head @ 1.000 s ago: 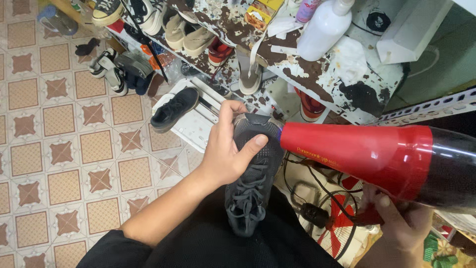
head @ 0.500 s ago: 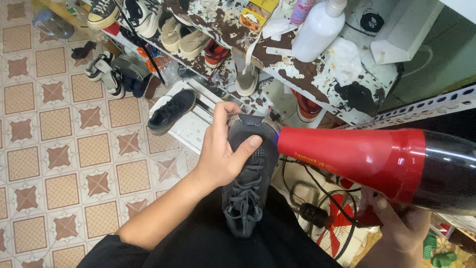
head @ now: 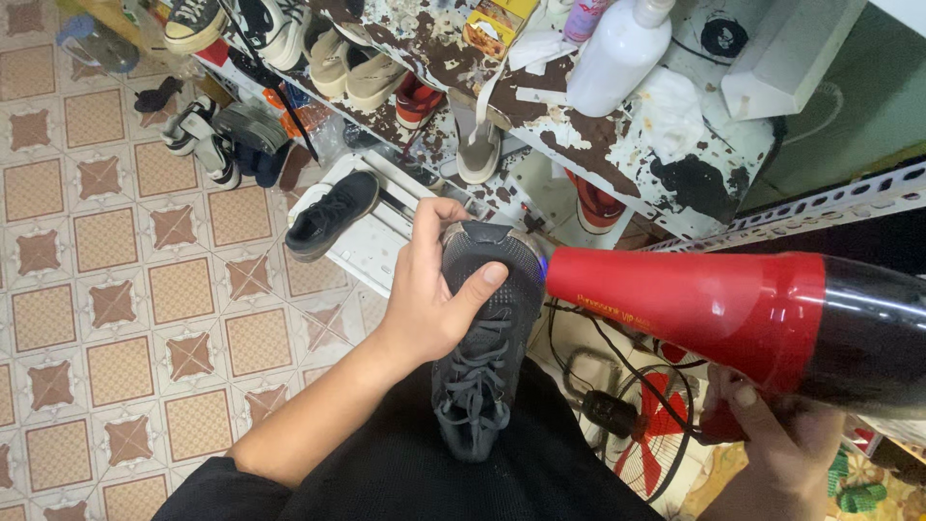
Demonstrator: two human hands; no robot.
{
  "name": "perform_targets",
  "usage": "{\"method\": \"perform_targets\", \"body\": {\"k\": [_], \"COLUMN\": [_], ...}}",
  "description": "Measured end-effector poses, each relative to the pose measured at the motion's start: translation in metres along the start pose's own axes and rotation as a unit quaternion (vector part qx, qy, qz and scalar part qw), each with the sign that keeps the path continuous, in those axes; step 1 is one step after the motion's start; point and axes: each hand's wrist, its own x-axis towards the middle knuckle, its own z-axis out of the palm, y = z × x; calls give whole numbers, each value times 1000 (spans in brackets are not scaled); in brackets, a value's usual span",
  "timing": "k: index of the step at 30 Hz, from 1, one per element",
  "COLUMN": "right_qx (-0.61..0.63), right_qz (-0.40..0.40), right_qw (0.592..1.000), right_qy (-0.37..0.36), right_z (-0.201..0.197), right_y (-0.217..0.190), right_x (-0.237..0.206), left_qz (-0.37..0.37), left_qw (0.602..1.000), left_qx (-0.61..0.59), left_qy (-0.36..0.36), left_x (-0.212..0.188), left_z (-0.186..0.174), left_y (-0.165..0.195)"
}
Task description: The person carries a dark sneaker to a work shelf, plugs in a red hair dryer, and aims it at the shoe's sole while rotating the shoe to heat different areas. They then press and run their fingers along the sole edge, working around the shoe.
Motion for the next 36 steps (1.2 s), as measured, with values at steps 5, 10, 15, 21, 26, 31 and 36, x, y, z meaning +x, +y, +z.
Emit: {"method": "perform_targets", "body": {"k": [5, 10, 15, 21, 26, 31, 36], "right_qx": [-31, 18, 24, 17, 19, 28, 43], "right_qz": [-46, -16, -28, -50, -43, -28, -1], "right_qw": [998, 1000, 999, 998, 998, 999, 999], "right_qy": [-35, 9, -19, -40, -33, -27, -9], "right_z": [-1, 4, -1, -3, 1, 3, 8], "right_y": [2, -1, 7, 8, 1, -1, -4], "right_x": [7, -2, 2, 4, 5, 6, 1], "left_qz": [2, -11, 2, -8, -12, -23, -48], "left_qw": [1000, 1000, 1000, 1000, 1000, 1000, 985], "left_qx": [-1, 3, 9, -3, -2, -11, -158], "left_qy": [-8, -1, -3, -7, -6, -16, -55], "left_x": [-1, -1, -1, 0, 0, -4, -11], "left_z": [4, 3, 4, 4, 3, 1, -5], "left_y": [-3, -3, -3, -2, 1, -6, -36]}}
